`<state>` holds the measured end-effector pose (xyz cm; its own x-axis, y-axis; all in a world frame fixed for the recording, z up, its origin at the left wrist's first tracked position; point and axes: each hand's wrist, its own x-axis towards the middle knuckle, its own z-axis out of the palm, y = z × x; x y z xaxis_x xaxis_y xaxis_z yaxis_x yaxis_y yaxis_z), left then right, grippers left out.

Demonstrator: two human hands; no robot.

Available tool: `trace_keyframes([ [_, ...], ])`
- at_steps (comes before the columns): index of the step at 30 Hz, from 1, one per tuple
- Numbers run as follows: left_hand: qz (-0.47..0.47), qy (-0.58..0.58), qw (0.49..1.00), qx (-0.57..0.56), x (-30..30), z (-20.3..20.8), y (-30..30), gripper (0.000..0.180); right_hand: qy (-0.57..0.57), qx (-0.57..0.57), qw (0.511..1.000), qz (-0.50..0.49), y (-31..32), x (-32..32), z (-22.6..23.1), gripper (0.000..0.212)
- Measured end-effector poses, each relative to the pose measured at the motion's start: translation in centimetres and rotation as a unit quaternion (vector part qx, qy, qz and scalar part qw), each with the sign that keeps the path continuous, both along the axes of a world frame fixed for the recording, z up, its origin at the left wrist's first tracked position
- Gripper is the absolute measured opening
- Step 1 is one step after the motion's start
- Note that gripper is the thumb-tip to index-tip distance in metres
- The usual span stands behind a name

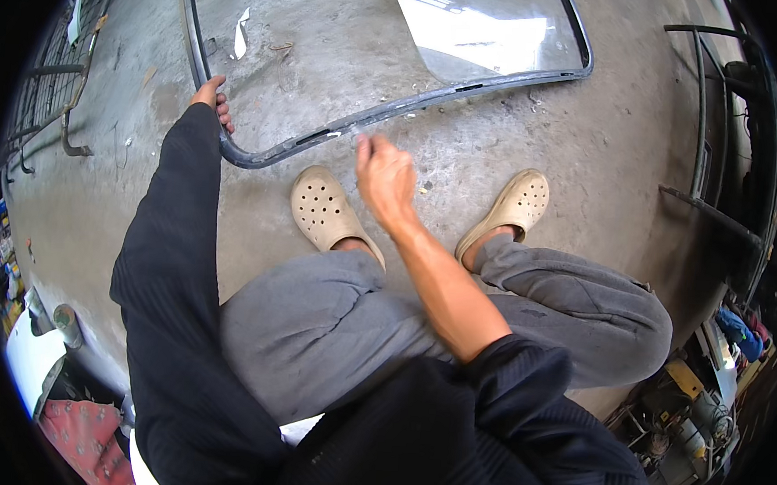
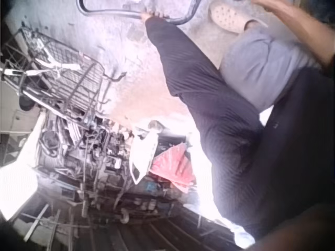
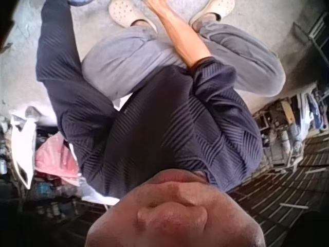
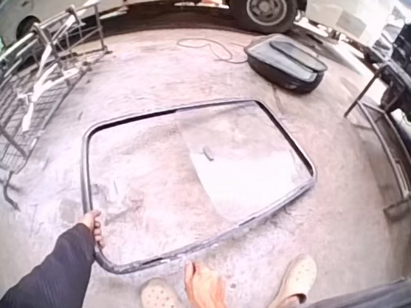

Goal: The person sits on the floor and uses a metal scraper to remove old sealant from the perimeter of a car windshield frame. They work methodically along the edges, scraping away residue.

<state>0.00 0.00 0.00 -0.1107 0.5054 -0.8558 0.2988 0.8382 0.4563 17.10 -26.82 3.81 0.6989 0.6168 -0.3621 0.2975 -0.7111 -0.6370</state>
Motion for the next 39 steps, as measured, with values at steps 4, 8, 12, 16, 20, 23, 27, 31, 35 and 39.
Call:
trace_keyframes([
  [4, 0.008, 0.021, 1.000, -0.006, -0.1, 0.6, -2.2, 0.041, -0.032, 0.015, 0.999, -0.036, -2.2, 0.9, -0.1, 0.034],
  [8, 0.003, 0.010, 1.000, 0.005, -0.2, 0.2, -1.3, 0.040, -0.049, 0.044, 0.997, -0.043, -1.8, 0.7, -0.1, 0.035],
  [12, 0.009, 0.023, 1.000, -0.010, 0.5, 0.8, -1.6, 0.041, -0.050, 0.037, 0.997, -0.055, -2.0, 1.3, -0.6, 0.035],
  [16, 0.004, 0.003, 1.000, 0.011, 0.0, 0.4, -1.3, 0.041, -0.041, 0.067, 0.997, -0.027, -1.9, 0.7, -0.7, 0.034],
  [20, 0.004, 0.014, 1.000, 0.014, 0.4, 0.7, -1.2, 0.041, -0.057, 0.073, 0.995, -0.046, -1.6, 0.8, -1.4, 0.034],
  [23, 0.009, 0.013, 1.000, 0.005, 0.3, 0.7, -1.4, 0.042, -0.040, 0.081, 0.995, -0.035, -1.5, 0.0, -1.3, 0.033],
  [27, 0.012, 0.000, 1.000, 0.009, 0.7, 1.0, -1.4, 0.041, -0.021, 0.071, 0.995, -0.062, -1.3, 0.7, -1.0, 0.033],
  [31, 0.014, 0.002, 1.000, -0.002, 0.5, 1.1, -0.9, 0.041, -0.020, 0.075, 0.996, -0.035, -1.0, -0.2, -0.9, 0.034],
  [35, 0.020, 0.018, 1.000, 0.013, 0.6, 0.8, -0.9, 0.041, 0.043, 0.067, 0.995, -0.058, -0.8, -0.2, -0.7, 0.033],
  [39, 0.019, 0.016, 1.000, 0.003, 1.0, 1.4, -1.3, 0.041, -0.020, 0.080, 0.996, -0.027, -0.9, -0.6, -1.0, 0.033],
])
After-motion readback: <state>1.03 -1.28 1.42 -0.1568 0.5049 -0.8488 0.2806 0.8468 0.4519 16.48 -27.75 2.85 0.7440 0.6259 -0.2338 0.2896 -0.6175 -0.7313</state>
